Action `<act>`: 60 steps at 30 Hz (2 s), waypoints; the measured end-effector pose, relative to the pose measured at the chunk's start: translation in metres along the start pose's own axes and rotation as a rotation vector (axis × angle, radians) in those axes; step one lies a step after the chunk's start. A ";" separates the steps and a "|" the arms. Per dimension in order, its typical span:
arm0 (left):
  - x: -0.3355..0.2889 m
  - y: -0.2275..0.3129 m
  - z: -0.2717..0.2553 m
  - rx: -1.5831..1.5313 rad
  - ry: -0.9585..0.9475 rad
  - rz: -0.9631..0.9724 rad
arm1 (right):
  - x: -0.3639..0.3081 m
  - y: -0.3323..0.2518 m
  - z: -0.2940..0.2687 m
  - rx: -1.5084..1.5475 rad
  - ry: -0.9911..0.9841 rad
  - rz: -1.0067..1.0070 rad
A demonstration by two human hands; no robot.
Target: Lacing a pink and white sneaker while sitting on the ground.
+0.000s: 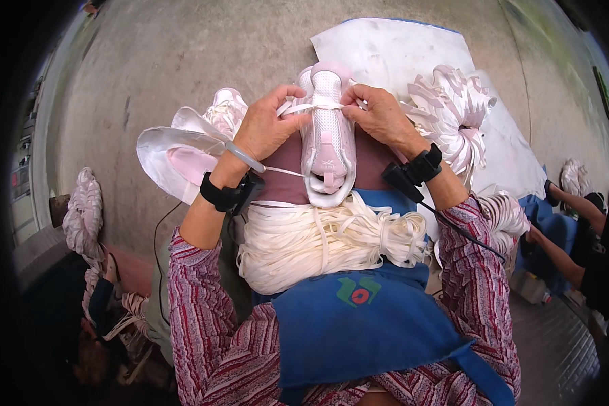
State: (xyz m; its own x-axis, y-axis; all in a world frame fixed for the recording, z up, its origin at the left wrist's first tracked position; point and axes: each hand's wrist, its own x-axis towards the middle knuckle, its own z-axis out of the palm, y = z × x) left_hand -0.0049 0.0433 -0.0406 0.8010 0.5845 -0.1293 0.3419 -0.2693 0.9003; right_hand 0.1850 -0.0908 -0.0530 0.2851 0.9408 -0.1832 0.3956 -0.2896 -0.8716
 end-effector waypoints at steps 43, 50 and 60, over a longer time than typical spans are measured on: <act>0.008 -0.019 -0.016 0.802 0.044 0.858 | -0.006 0.001 -0.021 -0.279 0.101 -0.324; 0.012 -0.015 -0.027 0.951 -0.009 0.924 | 0.002 -0.006 -0.022 -0.284 0.162 -0.330; -0.021 0.002 -0.030 0.287 0.140 0.178 | -0.022 0.001 -0.037 -0.064 0.172 -0.072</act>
State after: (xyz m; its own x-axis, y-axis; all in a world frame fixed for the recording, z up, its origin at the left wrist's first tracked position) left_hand -0.0357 0.0538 -0.0240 0.7921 0.6030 0.0945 0.3434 -0.5684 0.7476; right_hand 0.2113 -0.1180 -0.0331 0.3965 0.9173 -0.0360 0.4735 -0.2380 -0.8480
